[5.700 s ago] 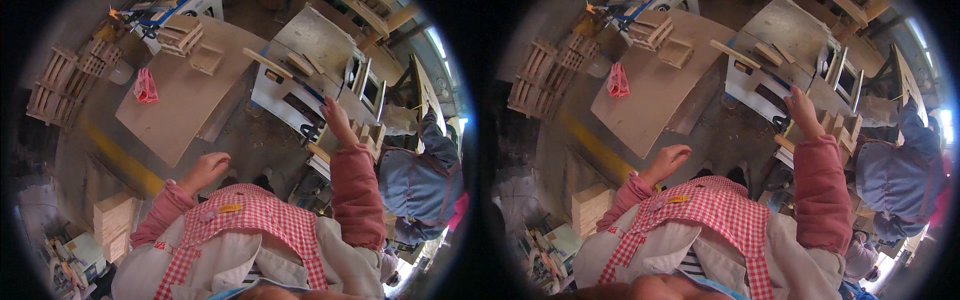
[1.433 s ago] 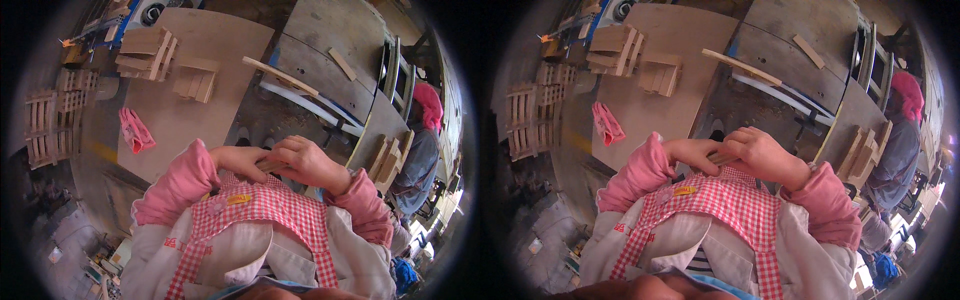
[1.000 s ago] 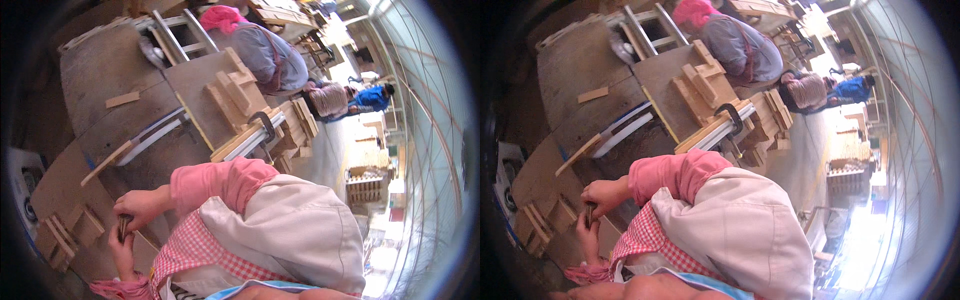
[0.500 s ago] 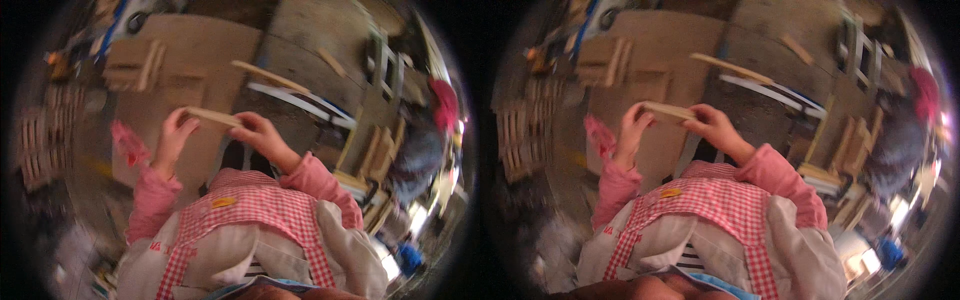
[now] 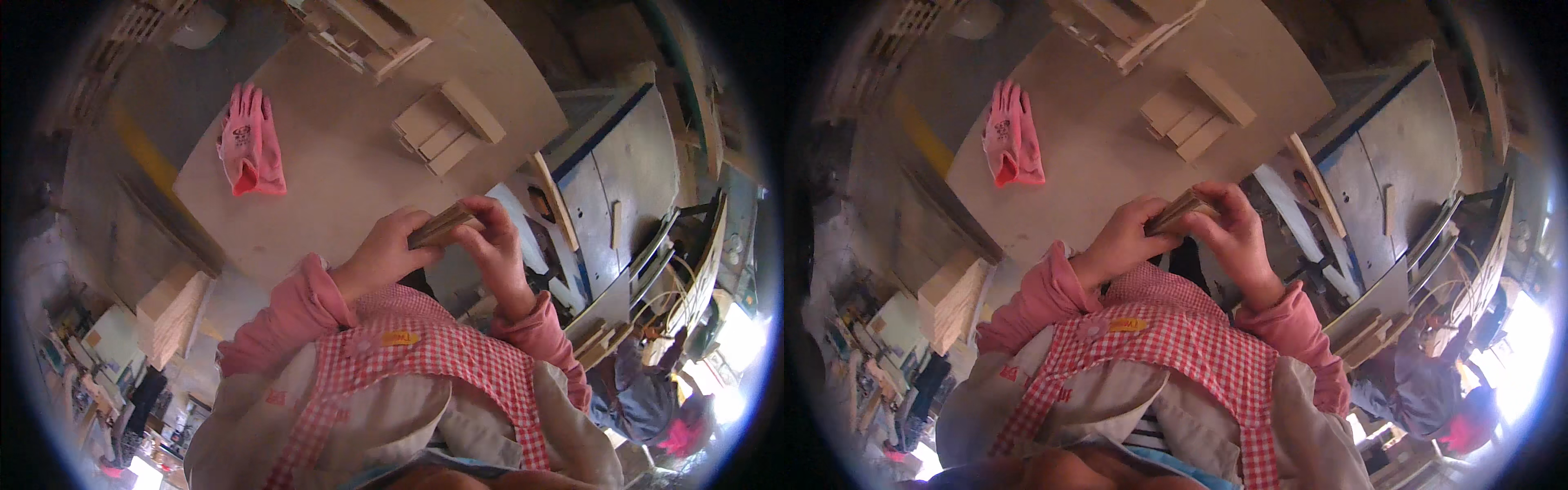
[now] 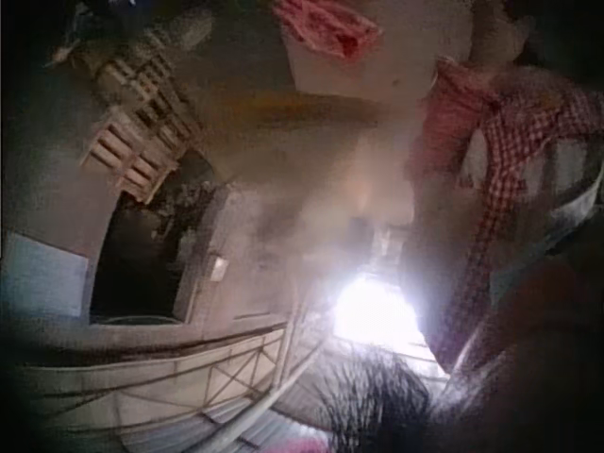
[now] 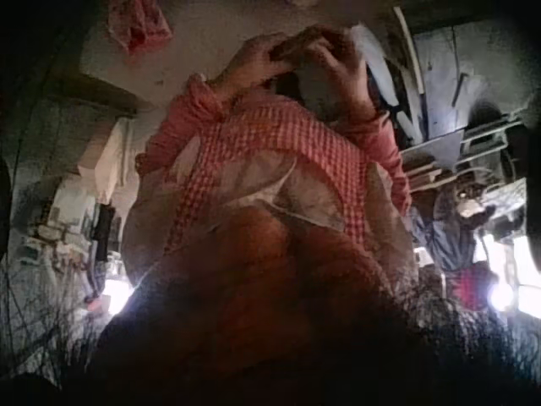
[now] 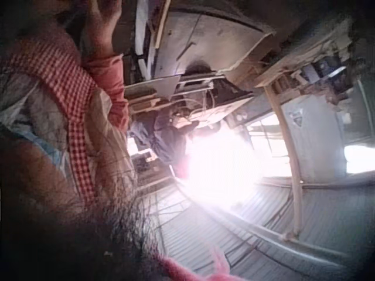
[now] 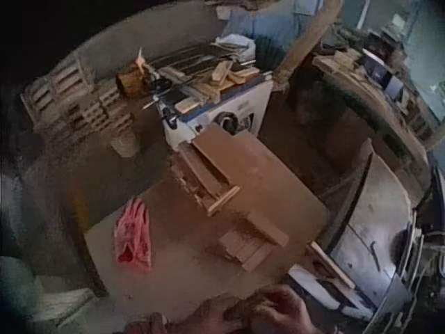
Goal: The person assembles small wooden slats into a slatted block by hand, repeatedly picking up pieces, aligning them, and stacking them on a workbench. The person also handles a thin wooden dowel and a rubber band, inserting the dowel into the block and securing it with the band.
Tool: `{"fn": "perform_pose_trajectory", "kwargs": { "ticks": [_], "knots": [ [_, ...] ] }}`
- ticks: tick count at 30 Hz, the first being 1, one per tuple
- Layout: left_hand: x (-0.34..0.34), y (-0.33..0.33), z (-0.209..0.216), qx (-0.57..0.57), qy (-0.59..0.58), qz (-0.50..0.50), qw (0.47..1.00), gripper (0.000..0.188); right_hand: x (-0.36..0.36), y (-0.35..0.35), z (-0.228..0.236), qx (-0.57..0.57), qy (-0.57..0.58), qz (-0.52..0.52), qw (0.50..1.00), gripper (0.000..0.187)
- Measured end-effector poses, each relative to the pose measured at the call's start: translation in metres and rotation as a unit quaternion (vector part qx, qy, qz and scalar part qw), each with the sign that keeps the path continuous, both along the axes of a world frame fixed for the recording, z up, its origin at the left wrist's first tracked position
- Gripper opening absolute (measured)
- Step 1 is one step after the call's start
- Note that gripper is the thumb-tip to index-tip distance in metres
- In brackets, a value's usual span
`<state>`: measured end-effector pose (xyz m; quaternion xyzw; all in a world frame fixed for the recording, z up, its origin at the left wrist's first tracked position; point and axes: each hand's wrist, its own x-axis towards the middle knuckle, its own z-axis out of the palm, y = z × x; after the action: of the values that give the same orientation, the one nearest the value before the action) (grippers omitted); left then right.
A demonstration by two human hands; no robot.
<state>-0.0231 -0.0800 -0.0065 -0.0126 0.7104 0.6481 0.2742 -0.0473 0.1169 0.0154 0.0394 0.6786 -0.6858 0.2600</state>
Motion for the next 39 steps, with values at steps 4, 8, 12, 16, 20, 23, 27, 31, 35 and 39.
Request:
{"fn": "perform_pose_trajectory", "kwargs": {
  "ticks": [4,8,12,16,20,23,27,31,35,39],
  "knots": [
    [0.006,0.006,-0.008,0.138,0.021,0.189,0.972,0.038,0.001,-0.021,0.0,-0.056,-0.041,-0.005,0.998,0.056],
    [0.01,0.012,-0.017,0.307,-0.076,0.277,0.907,0.045,0.008,-0.033,-0.005,-0.069,-0.068,0.012,0.995,0.059],
    [0.011,0.002,-0.027,0.229,0.003,0.278,0.933,0.037,0.009,-0.039,-0.011,-0.004,-0.069,0.027,0.997,0.048],
    [0.009,-0.024,-0.028,0.266,-0.148,0.254,0.918,0.035,0.002,-0.041,-0.01,0.085,-0.05,0.096,0.99,0.041],
    [0.006,-0.044,-0.023,0.329,-0.23,0.277,0.873,0.039,-0.033,-0.019,-0.011,0.182,0.076,-0.009,0.98,0.04],
    [-0.003,-0.051,-0.024,0.27,-0.065,0.203,0.939,0.038,-0.073,0.006,-0.025,0.276,0.137,-0.095,0.947,0.042],
    [-0.024,-0.058,-0.021,0.202,0.074,0.146,0.966,0.037,-0.078,0.021,-0.038,0.287,-0.002,-0.098,0.953,0.048],
    [-0.067,-0.06,-0.007,0.137,0.116,0.105,0.978,0.036,-0.068,0.018,-0.052,0.122,-0.099,-0.165,0.974,0.045],
    [-0.132,-0.034,-0.002,0.109,0.104,0.07,0.986,0.036,-0.07,0.021,-0.059,0.092,-0.117,-0.188,0.971,0.05],
    [-0.137,-0.022,0.013,0.061,0.118,0.025,0.991,0.033,-0.061,0.024,-0.049,0.119,-0.058,-0.157,0.979,0.051]
  ]
}}
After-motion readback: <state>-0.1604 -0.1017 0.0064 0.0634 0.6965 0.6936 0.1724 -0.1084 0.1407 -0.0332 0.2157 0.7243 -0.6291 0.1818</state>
